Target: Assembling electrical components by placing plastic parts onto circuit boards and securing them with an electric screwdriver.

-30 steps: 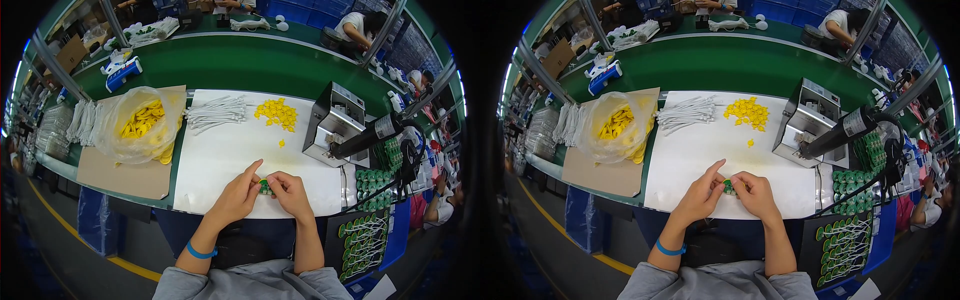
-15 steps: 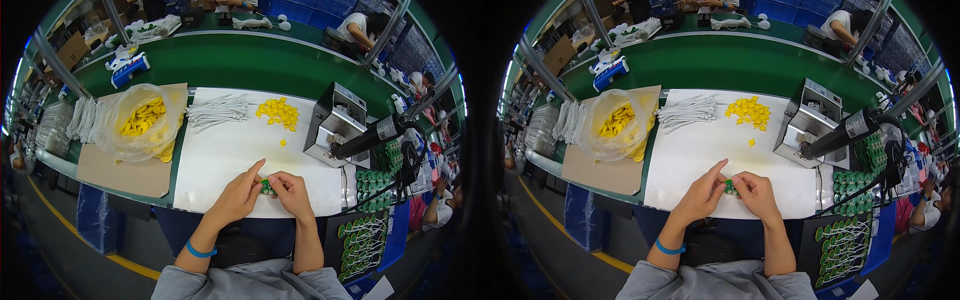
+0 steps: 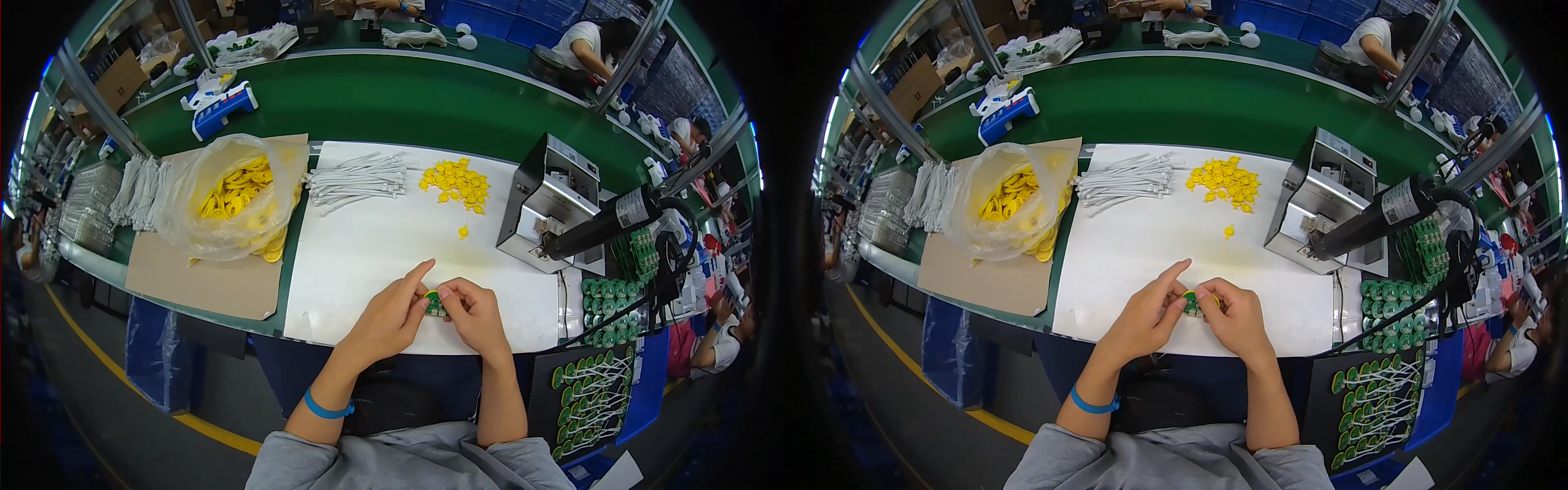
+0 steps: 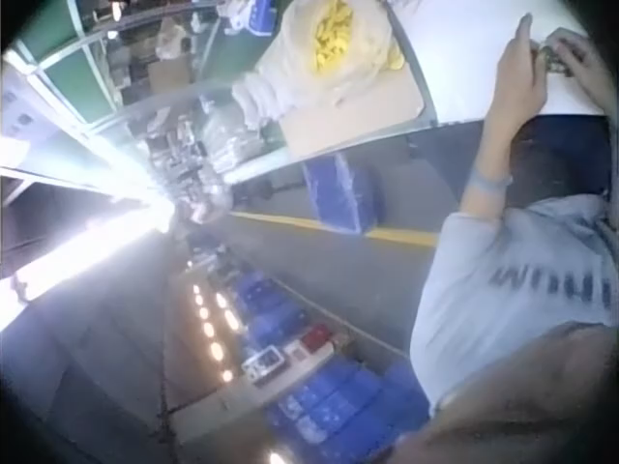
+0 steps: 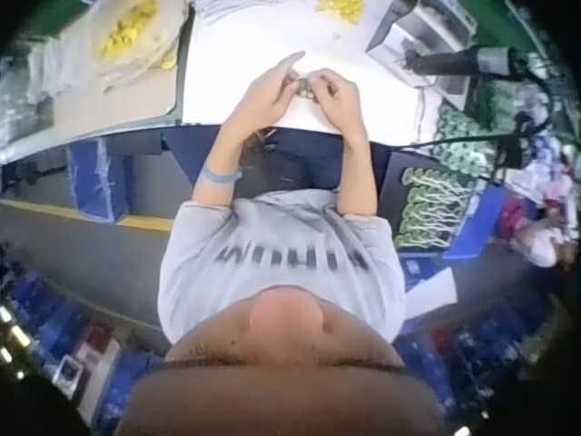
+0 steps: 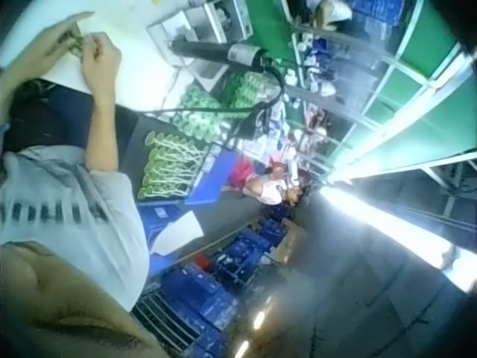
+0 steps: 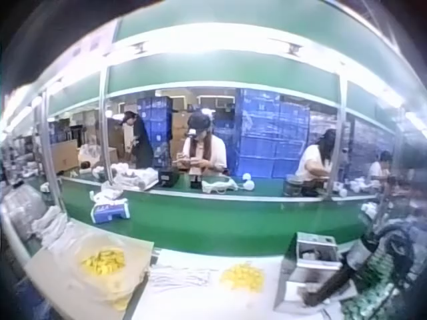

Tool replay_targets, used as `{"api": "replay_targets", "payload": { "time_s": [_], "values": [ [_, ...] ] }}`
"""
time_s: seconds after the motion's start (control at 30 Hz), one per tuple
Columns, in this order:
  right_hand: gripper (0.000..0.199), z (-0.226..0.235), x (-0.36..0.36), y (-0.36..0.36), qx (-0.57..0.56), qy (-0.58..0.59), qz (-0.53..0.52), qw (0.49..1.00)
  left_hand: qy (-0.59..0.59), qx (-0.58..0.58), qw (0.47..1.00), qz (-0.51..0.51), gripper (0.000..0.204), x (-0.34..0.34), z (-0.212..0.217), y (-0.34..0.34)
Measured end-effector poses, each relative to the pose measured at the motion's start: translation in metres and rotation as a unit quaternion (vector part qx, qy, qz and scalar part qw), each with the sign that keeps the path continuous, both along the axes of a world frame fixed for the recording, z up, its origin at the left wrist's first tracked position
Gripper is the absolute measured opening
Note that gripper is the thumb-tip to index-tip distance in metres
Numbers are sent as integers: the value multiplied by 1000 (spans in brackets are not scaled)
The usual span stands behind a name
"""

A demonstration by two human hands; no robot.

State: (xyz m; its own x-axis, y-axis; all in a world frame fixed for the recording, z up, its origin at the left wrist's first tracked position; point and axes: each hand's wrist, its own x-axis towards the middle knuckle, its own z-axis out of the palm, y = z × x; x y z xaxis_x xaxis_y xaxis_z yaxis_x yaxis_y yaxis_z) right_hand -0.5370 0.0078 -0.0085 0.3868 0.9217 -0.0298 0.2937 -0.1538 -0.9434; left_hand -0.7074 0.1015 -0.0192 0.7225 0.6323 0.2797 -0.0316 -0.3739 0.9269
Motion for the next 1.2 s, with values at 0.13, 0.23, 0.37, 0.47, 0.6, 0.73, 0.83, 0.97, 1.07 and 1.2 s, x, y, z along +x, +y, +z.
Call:
{"api": "replay_targets", "payload": {
  "time_s": [0.13,0.23,0.37,0.47,0.6,0.73,0.83,0.97,1.07,1.2],
  "values": [
    [19,-1,0,0,1,-14,3,1000,-5,19,1000,7,56,1,-2,2],
    [19,-2,2,0,8,-9,9,1000,-13,5,1000,4,54,2,-3,2],
    [20,0,3,-2,12,-12,12,1000,-12,1,1000,3,54,3,-5,1],
    [19,6,4,-2,-28,-38,27,999,-9,-4,1000,3,53,4,-4,2],
    [21,7,-1,0,-5,45,-8,999,-1,-71,997,16,48,3,3,2],
    [26,9,3,-4,-1,83,7,997,-15,-73,996,56,44,3,1,-1],
    [23,14,-1,-7,2,48,-3,999,-10,-73,996,52,42,4,6,-3],
    [17,10,3,-15,31,96,-24,995,-9,-19,999,47,38,10,10,-8],
    [17,13,8,-26,34,67,-32,997,-56,58,995,60,36,19,24,-21],
    [25,33,14,-46,31,-7,-45,998,-19,14,1000,8,33,27,29,-36]
  ]
}}
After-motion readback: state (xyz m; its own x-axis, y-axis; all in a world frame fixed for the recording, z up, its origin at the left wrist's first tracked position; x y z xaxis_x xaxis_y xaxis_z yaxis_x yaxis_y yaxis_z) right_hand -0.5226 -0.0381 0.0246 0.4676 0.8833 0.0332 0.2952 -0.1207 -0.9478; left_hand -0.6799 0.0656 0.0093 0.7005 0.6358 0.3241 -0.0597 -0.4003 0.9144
